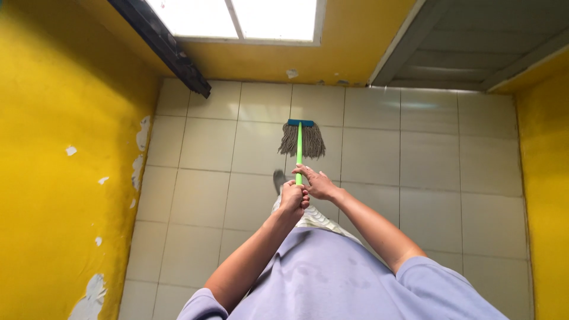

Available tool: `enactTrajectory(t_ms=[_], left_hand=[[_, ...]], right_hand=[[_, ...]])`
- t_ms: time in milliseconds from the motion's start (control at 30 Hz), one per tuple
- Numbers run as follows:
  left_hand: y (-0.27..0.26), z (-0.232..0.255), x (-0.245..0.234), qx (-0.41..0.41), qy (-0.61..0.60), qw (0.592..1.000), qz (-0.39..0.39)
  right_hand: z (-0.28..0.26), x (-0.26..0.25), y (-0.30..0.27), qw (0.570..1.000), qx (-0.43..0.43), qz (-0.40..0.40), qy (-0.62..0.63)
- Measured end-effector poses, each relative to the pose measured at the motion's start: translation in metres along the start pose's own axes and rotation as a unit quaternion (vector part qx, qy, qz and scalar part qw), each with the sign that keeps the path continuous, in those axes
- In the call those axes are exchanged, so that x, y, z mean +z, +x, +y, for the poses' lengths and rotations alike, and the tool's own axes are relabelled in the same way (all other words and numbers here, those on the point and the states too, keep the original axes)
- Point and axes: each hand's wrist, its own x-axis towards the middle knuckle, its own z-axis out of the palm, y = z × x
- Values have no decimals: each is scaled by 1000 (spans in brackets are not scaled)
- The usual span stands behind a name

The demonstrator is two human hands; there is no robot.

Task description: Sweeping a tiled floor with a broom.

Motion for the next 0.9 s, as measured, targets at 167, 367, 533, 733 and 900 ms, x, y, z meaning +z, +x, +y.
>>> enactTrajectory(t_ms=[167, 367, 533, 733, 900], left_hand=[[31, 64, 39, -10, 4, 1000, -8], [98, 140, 64, -9, 29, 999, -38], [134, 212, 71, 7, 47, 997, -55], [155, 268, 89, -6, 80, 996, -34], [114, 314, 121, 30, 173, 984, -28]], right_hand=[[3, -50, 63, 1000, 12, 7, -21], [-5, -117, 145, 999, 34, 2, -40], [-22, -150, 209, 998, 42, 5, -51], [-23, -173, 247, 998, 47, 30, -14], [-22, -203, 261, 996, -25, 79, -16]])
